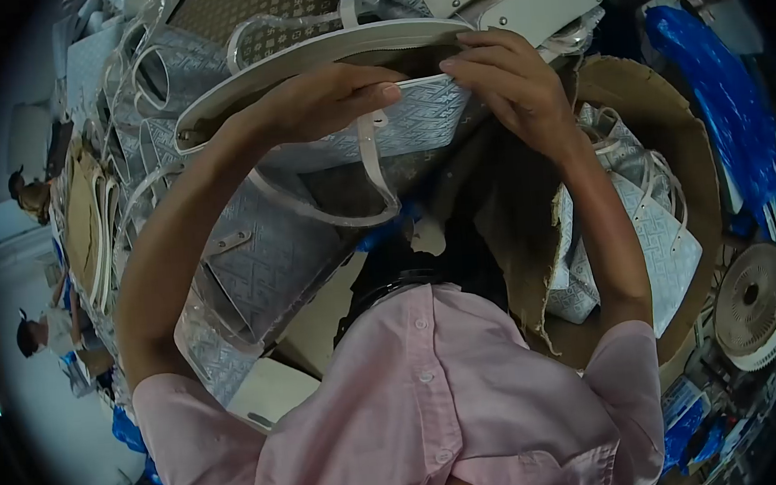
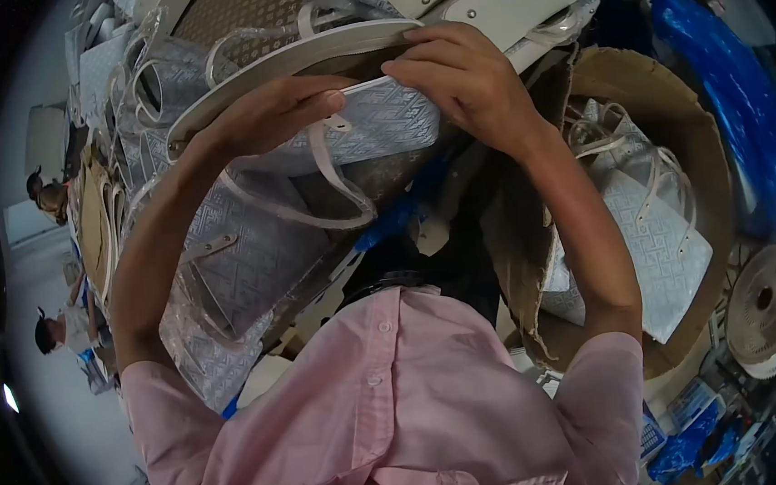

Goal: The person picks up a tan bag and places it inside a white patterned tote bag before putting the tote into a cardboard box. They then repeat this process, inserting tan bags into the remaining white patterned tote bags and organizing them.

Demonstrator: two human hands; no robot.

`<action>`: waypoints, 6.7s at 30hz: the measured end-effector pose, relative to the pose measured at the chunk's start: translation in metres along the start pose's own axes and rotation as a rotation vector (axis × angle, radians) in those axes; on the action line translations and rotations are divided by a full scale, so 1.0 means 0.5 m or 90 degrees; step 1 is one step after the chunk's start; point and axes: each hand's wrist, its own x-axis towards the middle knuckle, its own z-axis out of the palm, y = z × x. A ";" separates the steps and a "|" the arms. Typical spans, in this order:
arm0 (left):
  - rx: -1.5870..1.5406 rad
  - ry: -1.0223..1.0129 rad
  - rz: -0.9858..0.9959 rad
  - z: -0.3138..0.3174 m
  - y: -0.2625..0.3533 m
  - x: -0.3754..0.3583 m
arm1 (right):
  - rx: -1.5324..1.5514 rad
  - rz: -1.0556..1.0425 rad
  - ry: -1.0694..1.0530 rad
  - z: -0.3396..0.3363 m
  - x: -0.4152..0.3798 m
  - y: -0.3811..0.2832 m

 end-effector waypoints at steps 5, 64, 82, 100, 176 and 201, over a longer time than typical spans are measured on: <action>0.140 0.078 -0.016 0.038 0.004 -0.015 | -0.054 -0.101 0.006 0.018 0.011 0.013; 0.046 0.142 0.103 0.029 -0.122 -0.142 | -0.039 -0.043 -0.147 0.145 0.096 -0.116; 0.422 0.257 0.212 -0.034 -0.290 -0.344 | 0.011 0.029 -0.177 0.138 0.128 -0.139; 0.291 0.214 0.151 -0.035 -0.300 -0.341 | -0.115 0.045 -0.227 0.066 0.079 -0.083; 0.177 0.146 0.021 0.013 -0.227 -0.215 | 0.976 0.832 0.418 -0.004 -0.582 -0.542; 0.196 0.155 0.077 0.006 -0.167 -0.235 | 0.269 0.965 -0.266 0.097 -0.549 -0.484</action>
